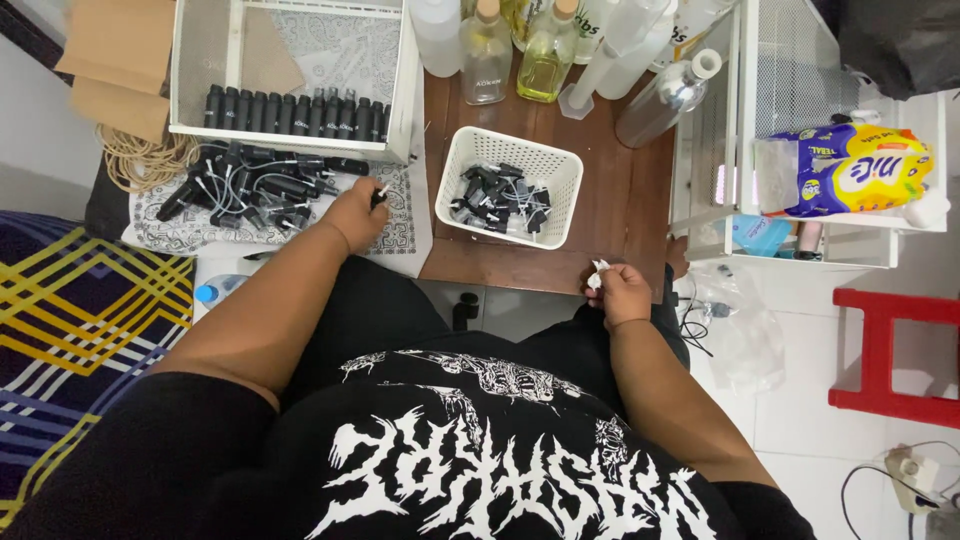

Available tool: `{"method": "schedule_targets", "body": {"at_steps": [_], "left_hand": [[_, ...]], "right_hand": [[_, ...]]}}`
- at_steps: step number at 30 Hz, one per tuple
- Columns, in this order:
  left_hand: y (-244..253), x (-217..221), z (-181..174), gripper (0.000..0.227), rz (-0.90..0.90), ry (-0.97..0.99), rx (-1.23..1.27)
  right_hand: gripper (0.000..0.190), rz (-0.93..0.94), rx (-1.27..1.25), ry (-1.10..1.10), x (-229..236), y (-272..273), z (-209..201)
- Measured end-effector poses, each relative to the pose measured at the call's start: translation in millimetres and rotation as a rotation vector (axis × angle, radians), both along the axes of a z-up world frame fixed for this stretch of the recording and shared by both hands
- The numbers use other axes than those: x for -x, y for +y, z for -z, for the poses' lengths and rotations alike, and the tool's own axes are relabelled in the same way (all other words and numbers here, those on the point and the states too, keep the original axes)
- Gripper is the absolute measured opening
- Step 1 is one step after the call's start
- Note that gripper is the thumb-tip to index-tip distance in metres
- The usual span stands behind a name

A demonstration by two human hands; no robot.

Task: Assembling perfume sprayer heads by attaching dip tubes to the nozzles

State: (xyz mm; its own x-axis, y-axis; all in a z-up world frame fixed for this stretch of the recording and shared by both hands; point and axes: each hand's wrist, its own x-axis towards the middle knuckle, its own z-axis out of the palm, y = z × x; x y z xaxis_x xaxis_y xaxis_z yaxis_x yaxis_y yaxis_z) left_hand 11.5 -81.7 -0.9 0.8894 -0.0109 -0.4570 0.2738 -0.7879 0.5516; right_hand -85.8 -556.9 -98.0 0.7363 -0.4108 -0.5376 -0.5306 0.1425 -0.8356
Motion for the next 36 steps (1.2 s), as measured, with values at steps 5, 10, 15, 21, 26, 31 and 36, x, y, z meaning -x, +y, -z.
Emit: {"method": "schedule_targets", "body": {"at_steps": [5, 10, 15, 21, 26, 31, 36], "left_hand": [[12.7, -8.5, 24.4, 0.042, -0.067, -0.019, 0.124], [6.0, -3.5, 2.3, 0.044, -0.042, -0.018, 0.09], [0.6, -1.7, -12.5, 0.043, 0.104, 0.02, -0.024], [-19.0, 6.6, -58.8, 0.049, 0.145, 0.077, -0.139], [-20.4, -10.5, -26.1, 0.05, 0.135, 0.05, -0.188], [-34.2, -21.3, -9.6, 0.046, 0.049, -0.01, -0.15], [-50.1, -26.5, 0.7, 0.045, -0.11, -0.028, -0.014]], "right_hand": [[0.01, -0.008, 0.005, 0.003, 0.3, 0.5, -0.5], [0.009, 0.0, 0.004, 0.001, 0.9, 1.2, -1.0], [0.011, -0.003, 0.01, -0.004, 0.4, 0.6, -1.1], [0.009, 0.023, 0.001, 0.009, 0.6, -0.2, 4.6], [0.009, 0.025, 0.003, 0.01, 0.2, -0.3, 4.3], [0.007, 0.035, 0.007, 0.01, -0.7, 2.3, 1.5], [0.007, 0.046, 0.025, -0.01, 0.4, 1.9, 9.1]]}}
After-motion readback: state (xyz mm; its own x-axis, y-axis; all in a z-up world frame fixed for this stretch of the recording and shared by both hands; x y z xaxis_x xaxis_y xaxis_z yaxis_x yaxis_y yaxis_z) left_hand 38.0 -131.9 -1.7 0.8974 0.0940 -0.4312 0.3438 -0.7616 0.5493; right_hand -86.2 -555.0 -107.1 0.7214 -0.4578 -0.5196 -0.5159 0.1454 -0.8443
